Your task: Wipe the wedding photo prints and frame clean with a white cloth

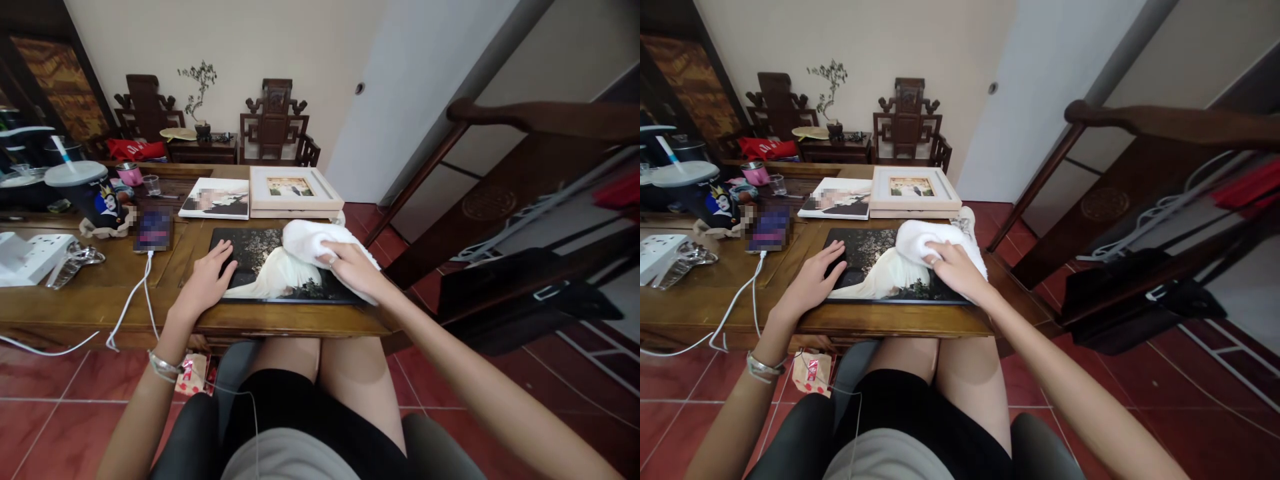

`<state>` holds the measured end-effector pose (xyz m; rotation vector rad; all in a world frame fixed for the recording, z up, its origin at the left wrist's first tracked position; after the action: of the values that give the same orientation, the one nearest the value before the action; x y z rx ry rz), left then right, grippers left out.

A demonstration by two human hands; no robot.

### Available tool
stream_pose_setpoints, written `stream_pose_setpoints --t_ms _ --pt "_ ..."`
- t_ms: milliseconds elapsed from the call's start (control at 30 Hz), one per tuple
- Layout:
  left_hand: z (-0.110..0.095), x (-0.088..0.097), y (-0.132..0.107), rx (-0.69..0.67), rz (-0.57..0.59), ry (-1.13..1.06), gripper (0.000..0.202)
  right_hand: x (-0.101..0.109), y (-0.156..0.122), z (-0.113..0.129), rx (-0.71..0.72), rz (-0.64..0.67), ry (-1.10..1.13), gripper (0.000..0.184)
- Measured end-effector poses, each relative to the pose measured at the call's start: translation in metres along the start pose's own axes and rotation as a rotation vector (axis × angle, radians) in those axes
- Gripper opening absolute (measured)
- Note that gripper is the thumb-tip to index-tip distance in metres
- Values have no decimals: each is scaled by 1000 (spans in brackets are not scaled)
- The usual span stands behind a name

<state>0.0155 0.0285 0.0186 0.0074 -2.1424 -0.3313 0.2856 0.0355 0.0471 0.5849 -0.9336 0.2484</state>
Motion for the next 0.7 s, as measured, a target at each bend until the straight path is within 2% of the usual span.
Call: stream_pose_setpoints --t_ms 100,167,300,400,467,533,600,700 --pt "1 -1 1 3 5 14 47 -7 28 -8 -45 -26 -31 25" --pt "2 -1 1 3 7 23 48 -20 51 0 -31 -1 -24 29" --pt "2 -1 2 -9 -8 24 48 -53 100 39 88 69 38 33" --pt "2 1 2 -14 -20 40 48 -71 126 70 193 113 86 32" --pt "1 2 2 -18 -21 46 49 -77 135 81 250 138 115 31" --pt "0 2 2 -15 -19 40 49 -79 136 82 279 148 138 31" --pt "1 1 1 2 -12 30 48 -75 131 72 280 145 154 30" --pt "1 0 1 24 3 8 48 -64 114 44 244 131 171 27"
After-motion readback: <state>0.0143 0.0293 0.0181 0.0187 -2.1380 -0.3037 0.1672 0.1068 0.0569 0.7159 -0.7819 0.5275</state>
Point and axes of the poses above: each hand's wrist, its own y-axis towards the middle knuckle, its own x-axis out of the back of the hand, z = x × y, the point moved 4 cm from there along y, towards the middle knuckle, and after that the axes turned 11 degrees about x, right-handed, at the moved point
